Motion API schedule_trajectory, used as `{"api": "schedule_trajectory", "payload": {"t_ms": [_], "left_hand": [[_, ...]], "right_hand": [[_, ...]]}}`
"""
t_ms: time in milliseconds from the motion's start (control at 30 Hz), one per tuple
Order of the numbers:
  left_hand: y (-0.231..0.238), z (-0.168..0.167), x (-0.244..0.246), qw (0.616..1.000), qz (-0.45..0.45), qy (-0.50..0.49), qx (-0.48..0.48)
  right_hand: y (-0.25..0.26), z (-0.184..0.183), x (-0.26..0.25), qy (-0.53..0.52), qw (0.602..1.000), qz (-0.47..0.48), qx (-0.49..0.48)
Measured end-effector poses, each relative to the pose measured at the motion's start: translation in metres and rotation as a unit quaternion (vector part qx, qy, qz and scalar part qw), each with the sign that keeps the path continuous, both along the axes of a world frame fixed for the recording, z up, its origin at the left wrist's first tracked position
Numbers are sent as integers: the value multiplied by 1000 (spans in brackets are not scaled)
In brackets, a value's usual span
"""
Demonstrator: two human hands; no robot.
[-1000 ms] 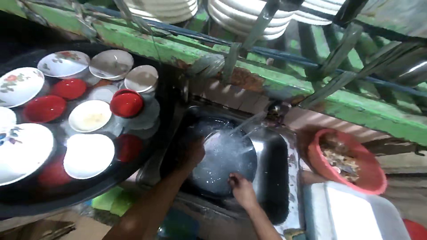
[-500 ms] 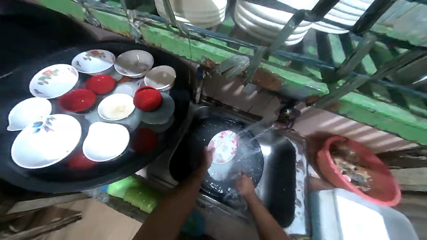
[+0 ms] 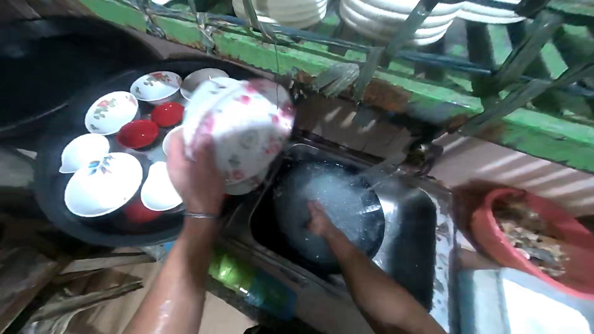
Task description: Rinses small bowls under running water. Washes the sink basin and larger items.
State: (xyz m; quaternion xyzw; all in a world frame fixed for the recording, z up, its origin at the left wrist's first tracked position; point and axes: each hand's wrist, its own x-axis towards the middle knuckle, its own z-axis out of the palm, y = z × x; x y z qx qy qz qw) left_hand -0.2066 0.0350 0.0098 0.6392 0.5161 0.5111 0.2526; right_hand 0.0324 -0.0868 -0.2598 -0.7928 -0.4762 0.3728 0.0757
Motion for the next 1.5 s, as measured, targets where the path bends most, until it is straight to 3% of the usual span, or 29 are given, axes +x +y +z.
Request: {"api": "schedule_trajectory", "payload": {"t_ms": [100, 200, 300, 367, 433, 500, 567, 600, 667, 767, 867, 933, 1033, 1133, 1233, 1333, 1400, 1500], "left_hand": [[46, 0, -43, 989, 77, -99, -78], [82, -11, -75, 975, 112, -126, -143], [102, -21, -91, 973, 152, -32, -170], [89, -15, -85, 983, 143, 36, -106], [55, -14, -57, 995, 70, 64, 31], [7, -26, -8, 988, -63, 92, 103], [-33, -54, 42, 963, -213, 163, 22], [-41, -74, 64, 935, -277, 205, -86], [-37, -131, 99, 872, -322, 251, -270], [-20, -193, 124, 823, -261, 314, -395], [-14, -209, 127, 806, -228, 347, -422], [-20, -221, 138, 792, -223, 322, -469], [-26, -247, 155, 810, -167, 289, -483], [-40, -229, 154, 848, -189, 261, -421], [-55, -197, 144, 887, -254, 250, -294], [-68, -155, 130, 914, -284, 205, -204], [-70, -124, 119, 927, -300, 107, -197], [-63, -75, 100, 938, -277, 22, -205]], "right_hand": [[13, 2, -18, 27, 997, -8, -76], [5, 26, -43, 35, 996, 9, -83], [-13, 21, -47, -10, 995, 58, -76], [-22, 16, -41, -10, 993, 81, -86], [-28, 15, -32, -23, 989, 125, -77], [-27, 18, -17, -43, 976, 209, -49], [-26, 29, -1, -61, 962, 268, -3], [-25, 38, 9, -69, 959, 276, 17], [-29, 54, 30, -72, 966, 243, 49], [-44, 59, 64, -74, 992, 57, 81], [-70, 44, 80, -91, 979, -173, 50], [-94, 30, 76, -101, 956, -277, 7], [-111, 8, 64, -107, 969, -220, -29], [-115, 3, 69, -99, 966, -239, -6], [-104, 14, 70, 4, 919, -345, 189], [-74, 61, 49, 147, 834, -419, 327], [-45, 99, 29, 191, 797, -437, 370], [-4, 162, -10, 178, 814, -384, 398]]}}
